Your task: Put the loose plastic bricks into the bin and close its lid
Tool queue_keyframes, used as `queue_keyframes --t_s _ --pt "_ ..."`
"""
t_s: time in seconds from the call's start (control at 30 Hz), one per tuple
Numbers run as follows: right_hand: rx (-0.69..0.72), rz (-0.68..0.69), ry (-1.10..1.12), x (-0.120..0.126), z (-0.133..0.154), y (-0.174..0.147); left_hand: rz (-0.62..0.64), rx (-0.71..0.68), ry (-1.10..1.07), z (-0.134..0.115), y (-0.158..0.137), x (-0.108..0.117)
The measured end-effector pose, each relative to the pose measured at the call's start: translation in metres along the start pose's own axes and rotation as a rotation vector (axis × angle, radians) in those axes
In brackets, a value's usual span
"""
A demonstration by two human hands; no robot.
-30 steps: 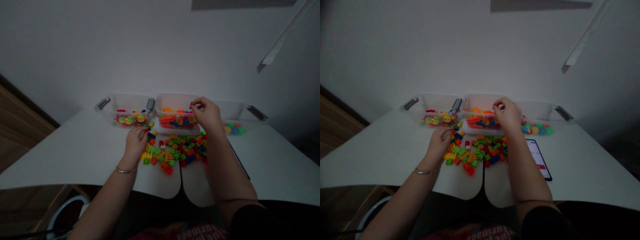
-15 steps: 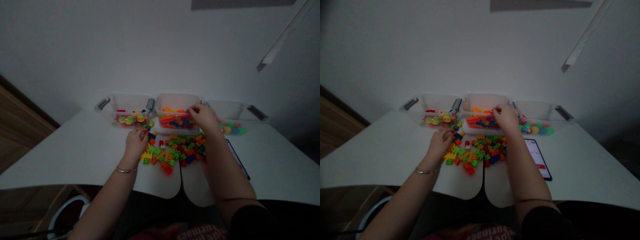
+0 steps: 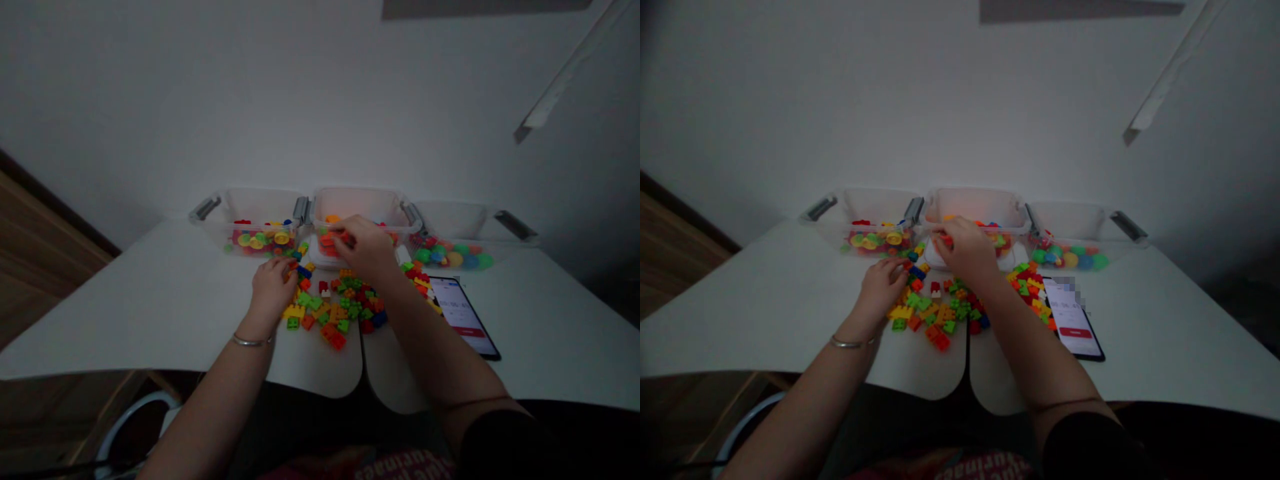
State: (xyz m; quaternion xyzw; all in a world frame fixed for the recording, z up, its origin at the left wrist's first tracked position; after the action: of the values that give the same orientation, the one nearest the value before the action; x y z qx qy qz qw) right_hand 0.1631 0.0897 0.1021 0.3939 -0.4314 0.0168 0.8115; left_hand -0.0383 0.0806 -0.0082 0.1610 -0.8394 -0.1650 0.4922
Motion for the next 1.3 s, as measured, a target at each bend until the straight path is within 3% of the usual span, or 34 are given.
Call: queue_keyframes --t_s 0.17,0.3,0.4,0.57,0.8,1.03,1.3 --pt "-0.027 0.311 -0.066 -0.040 0.007 -0.011 0.039 -0.134 -0.036 -0.008 -0.001 -0.003" --pt "-0.037 0.510 -0.138 -0.068 0.009 -0.023 -0.003 -0.125 -0.040 -0.007 0.000 -0.001" --pt "-0.009 0.530 -0.178 -0.081 0.009 -0.028 -0.013 -0.115 0.004 -0.004 0.000 -0.002" --pt "-0.044 0.558 -0.191 -0.091 0.002 -0.031 0.073 -0.177 0.073 -0.006 -0.003 -0.009" --pt "-0.045 0.577 -0.192 -0.095 -0.006 -0.032 0.122 -0.216 0.058 -0.013 -0.004 -0.007" --pt "-0.060 0.596 -0.199 -0.094 -0.011 -0.030 0.059 -0.114 0.064 -0.009 0.000 -0.001" --pt "-0.054 0.585 -0.202 -0.089 -0.009 -0.028 0.177 -0.143 0.112 -0.009 -0.002 -0.010"
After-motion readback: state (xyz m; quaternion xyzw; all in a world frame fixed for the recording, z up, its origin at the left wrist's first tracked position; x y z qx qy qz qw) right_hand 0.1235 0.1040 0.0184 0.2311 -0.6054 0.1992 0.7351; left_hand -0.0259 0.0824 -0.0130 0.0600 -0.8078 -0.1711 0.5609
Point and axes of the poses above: each hand's wrist, its own y-axis towards the middle knuckle, its own x-axis out of the back of the hand, z = x × y, the point moved 5 cm from there along y, towards the middle knuckle, and after that the axes turned 3 degrees about x, right-handed, at the moved point
